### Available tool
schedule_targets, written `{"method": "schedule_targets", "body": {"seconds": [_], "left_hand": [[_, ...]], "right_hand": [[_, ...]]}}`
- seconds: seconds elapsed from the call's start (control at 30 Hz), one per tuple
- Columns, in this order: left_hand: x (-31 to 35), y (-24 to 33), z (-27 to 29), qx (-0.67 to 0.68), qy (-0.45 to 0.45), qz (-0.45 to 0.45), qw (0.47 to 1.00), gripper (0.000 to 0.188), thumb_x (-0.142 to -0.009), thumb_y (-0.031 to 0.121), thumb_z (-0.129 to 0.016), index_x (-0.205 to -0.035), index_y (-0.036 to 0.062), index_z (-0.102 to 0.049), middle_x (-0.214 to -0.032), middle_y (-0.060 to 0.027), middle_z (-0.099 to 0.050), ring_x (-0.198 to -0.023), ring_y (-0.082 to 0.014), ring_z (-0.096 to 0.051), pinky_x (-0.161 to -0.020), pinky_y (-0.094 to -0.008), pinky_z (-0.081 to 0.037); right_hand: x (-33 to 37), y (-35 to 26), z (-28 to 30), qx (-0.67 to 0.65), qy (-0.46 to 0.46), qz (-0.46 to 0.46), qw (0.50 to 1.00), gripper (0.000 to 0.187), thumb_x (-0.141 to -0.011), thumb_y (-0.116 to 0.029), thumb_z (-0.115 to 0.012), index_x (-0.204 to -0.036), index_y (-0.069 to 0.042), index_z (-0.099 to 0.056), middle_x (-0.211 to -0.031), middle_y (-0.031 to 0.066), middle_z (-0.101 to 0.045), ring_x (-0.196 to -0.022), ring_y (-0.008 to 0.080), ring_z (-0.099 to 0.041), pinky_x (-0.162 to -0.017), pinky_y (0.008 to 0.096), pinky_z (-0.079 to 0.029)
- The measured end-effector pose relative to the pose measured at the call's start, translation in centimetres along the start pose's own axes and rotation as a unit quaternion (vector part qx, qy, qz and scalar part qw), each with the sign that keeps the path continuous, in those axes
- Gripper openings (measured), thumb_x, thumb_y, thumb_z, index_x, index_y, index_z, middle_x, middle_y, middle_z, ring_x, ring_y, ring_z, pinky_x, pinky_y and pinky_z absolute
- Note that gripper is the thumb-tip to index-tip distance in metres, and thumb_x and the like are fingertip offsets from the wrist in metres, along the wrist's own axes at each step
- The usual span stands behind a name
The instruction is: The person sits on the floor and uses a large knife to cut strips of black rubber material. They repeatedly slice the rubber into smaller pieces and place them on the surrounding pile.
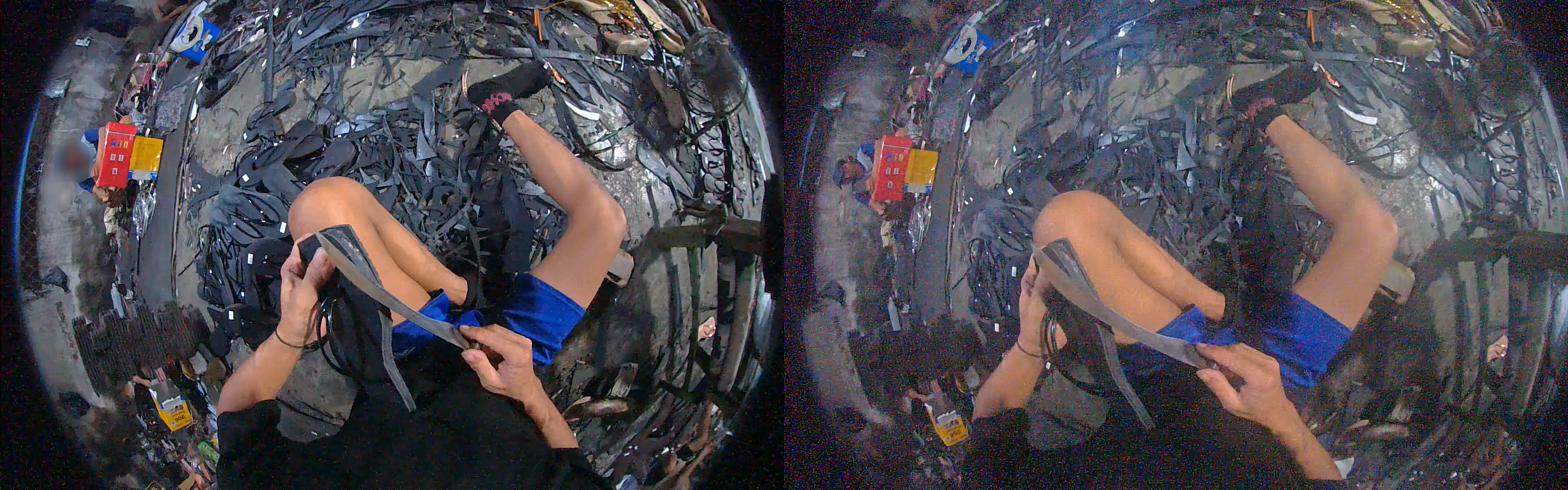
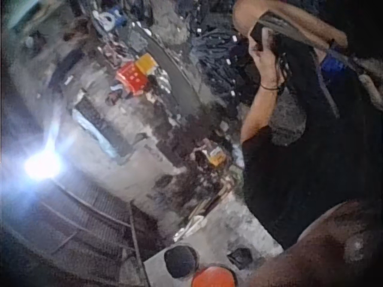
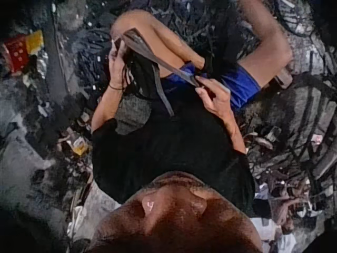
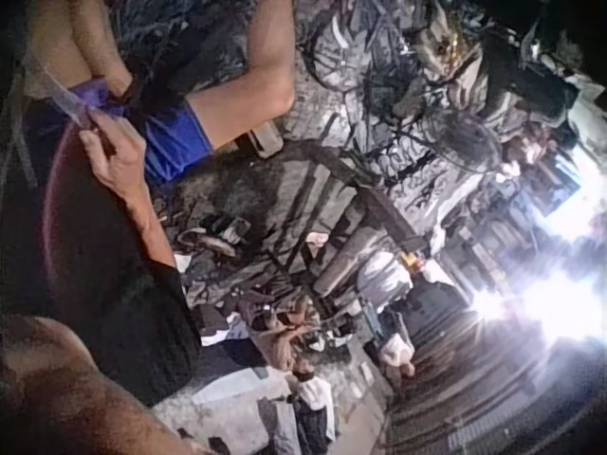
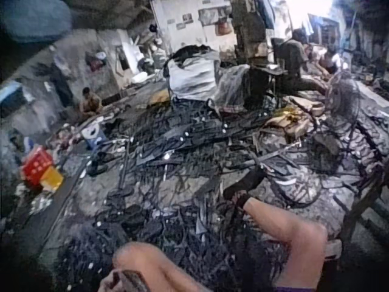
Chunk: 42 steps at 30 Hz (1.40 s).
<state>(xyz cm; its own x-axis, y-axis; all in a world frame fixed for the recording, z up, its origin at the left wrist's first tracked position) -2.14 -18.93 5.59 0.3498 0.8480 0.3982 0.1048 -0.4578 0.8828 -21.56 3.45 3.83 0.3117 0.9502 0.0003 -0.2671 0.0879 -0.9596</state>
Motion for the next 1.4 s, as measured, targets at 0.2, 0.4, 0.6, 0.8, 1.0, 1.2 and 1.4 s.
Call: {"method": "schedule_targets", "body": {"seconds": [0.2, 0.4, 0.6, 0.8, 1.0, 1.2, 1.4], "left_hand": [[0.6, 0.8, -1.6, -0.114, -0.066, -0.037, 0.991, 0.028, -0.092, 0.011, -0.069, -0.117, 0.0012, -0.059, -0.107, -0.0037, -0.066, -0.095, -0.0110, -0.062, -0.087, -0.0258, -0.049], [0.8, 1.8, -3.8, -0.167, -0.114, -0.060, 0.977, 0.030, -0.087, 0.013, -0.074, -0.111, -0.0006, -0.061, -0.104, -0.0062, -0.067, -0.094, -0.0125, -0.062, -0.088, -0.0296, -0.050], [1.0, 1.8, -5.0, -0.177, -0.127, -0.049, 0.975, 0.031, -0.087, 0.015, -0.075, -0.109, -0.0024, -0.063, -0.101, -0.0073, -0.069, -0.093, -0.0130, -0.063, -0.088, -0.0303, -0.050], [1.9, 1.6, -7.7, -0.190, -0.234, -0.013, 0.953, 0.029, -0.087, 0.015, -0.074, -0.110, -0.0016, -0.065, -0.100, -0.0064, -0.070, -0.095, -0.0131, -0.064, -0.089, -0.0317, -0.051], [-2.2, 4.7, -2.0, 0.128, -0.061, -0.124, 0.982, 0.038, -0.096, 0.030, -0.064, -0.122, 0.0021, -0.062, -0.111, -0.0118, -0.070, -0.105, -0.0248, -0.066, -0.094, -0.0420, -0.054], [-1.1, -4.5, -11.6, 0.305, 0.042, 0.075, 0.948, 0.031, -0.092, 0.008, -0.067, -0.122, 0.0122, -0.060, -0.110, -0.0037, -0.068, -0.087, -0.0151, -0.069, -0.074, -0.0290, -0.061], [-0.9, -9.4, -13.5, 0.370, 0.004, 0.142, 0.918, 0.018, -0.094, 0.016, -0.069, -0.109, 0.0073, -0.068, -0.103, -0.0055, -0.073, -0.089, -0.0161, -0.071, -0.077, -0.0280, -0.061]], "right_hand": [[-2.8, -2.7, 1.5, 0.109, 0.080, 0.093, 0.986, 0.038, -0.079, -0.017, -0.081, -0.114, -0.005, -0.071, -0.095, 0.0123, -0.072, -0.069, 0.0246, -0.065, -0.062, 0.0331, -0.053], [-6.6, -5.5, 3.4, 0.099, 0.029, 0.074, 0.992, 0.032, -0.082, -0.015, -0.079, -0.111, -0.003, -0.071, -0.089, 0.0131, -0.071, -0.067, 0.0241, -0.067, -0.058, 0.0318, -0.053], [-9.3, -8.0, 4.3, 0.081, -0.031, 0.057, 0.995, 0.026, -0.086, -0.015, -0.076, -0.108, -0.002, -0.072, -0.082, 0.0143, -0.070, -0.062, 0.0253, -0.066, -0.055, 0.0333, -0.051], [-13.5, -9.7, 2.6, 0.162, -0.104, 0.080, 0.978, 0.023, -0.090, -0.026, -0.069, -0.105, -0.008, -0.073, -0.076, 0.0153, -0.069, -0.067, 0.0339, -0.067, -0.062, 0.0423, -0.053], [-13.0, -4.5, 9.2, -0.127, 0.066, -0.067, 0.987, 0.030, -0.102, -0.016, -0.054, -0.127, -0.001, -0.062, -0.105, 0.0096, -0.072, -0.087, 0.0138, -0.066, -0.073, 0.0287, -0.054], [-3.5, 0.1, 11.8, 0.017, 0.237, -0.089, 0.967, 0.032, -0.094, -0.009, -0.064, -0.125, 0.000, -0.062, -0.101, 0.0070, -0.072, -0.080, 0.0127, -0.065, -0.071, 0.0263, -0.053], [3.0, 1.5, 6.2, 0.106, 0.177, -0.093, 0.974, 0.030, -0.085, -0.013, -0.076, -0.113, -0.003, -0.070, -0.088, 0.0111, -0.071, -0.063, 0.0191, -0.062, -0.060, 0.0306, -0.052]]}}
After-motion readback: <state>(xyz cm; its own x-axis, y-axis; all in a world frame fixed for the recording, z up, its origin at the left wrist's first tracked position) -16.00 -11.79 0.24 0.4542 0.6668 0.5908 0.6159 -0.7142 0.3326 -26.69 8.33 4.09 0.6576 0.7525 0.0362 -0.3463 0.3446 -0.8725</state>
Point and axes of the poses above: each hand's wrist, its own x-axis away from the middle knuckle, its own z-axis out of the back of the hand, y = z × x, the point moved 8 cm from there along -x, towards the middle knuckle
